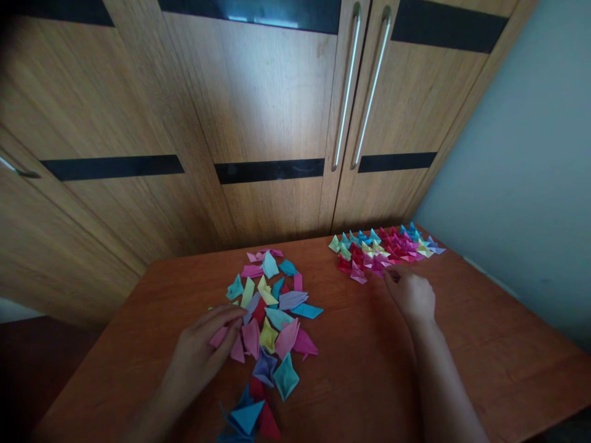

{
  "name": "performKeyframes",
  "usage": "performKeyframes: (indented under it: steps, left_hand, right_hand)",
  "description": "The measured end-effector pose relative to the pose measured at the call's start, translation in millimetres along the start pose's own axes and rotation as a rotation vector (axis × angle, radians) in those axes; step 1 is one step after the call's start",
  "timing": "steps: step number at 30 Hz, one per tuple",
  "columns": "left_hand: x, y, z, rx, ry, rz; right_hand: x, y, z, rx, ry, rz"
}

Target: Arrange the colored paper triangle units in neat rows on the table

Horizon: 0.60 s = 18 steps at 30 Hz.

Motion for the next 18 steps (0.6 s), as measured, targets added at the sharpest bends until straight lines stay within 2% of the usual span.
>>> performKeyframes:
  steps: [4, 10, 18]
  left_hand:
    - [1.0, 0.8, -2.1, 0.014, 0.007, 0.003]
    - [2.5, 0.8, -4.6, 0.037, 0.007, 0.017]
    - [5.3, -0.6, -9.1, 0.059, 0.016, 0.032]
  right_hand:
    - [-5.5, 0.5, -1.1, -0.014, 0.058, -0.108]
    - [-15.3, 0.0, 0.4, -0.008, 0.047, -0.153]
    - [-26.2, 0.5, -1.2, 0.013, 0.022, -0.108]
Point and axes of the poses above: each hand's wrist, its own y-axis away from the middle knuckle, its own x-axis out of the back of the hand, z = x × y, the point moved 2 cm from there along -y, towards the middle knuckle, and after that the axes turned 1 degree about -x, right-handed, at the moved point
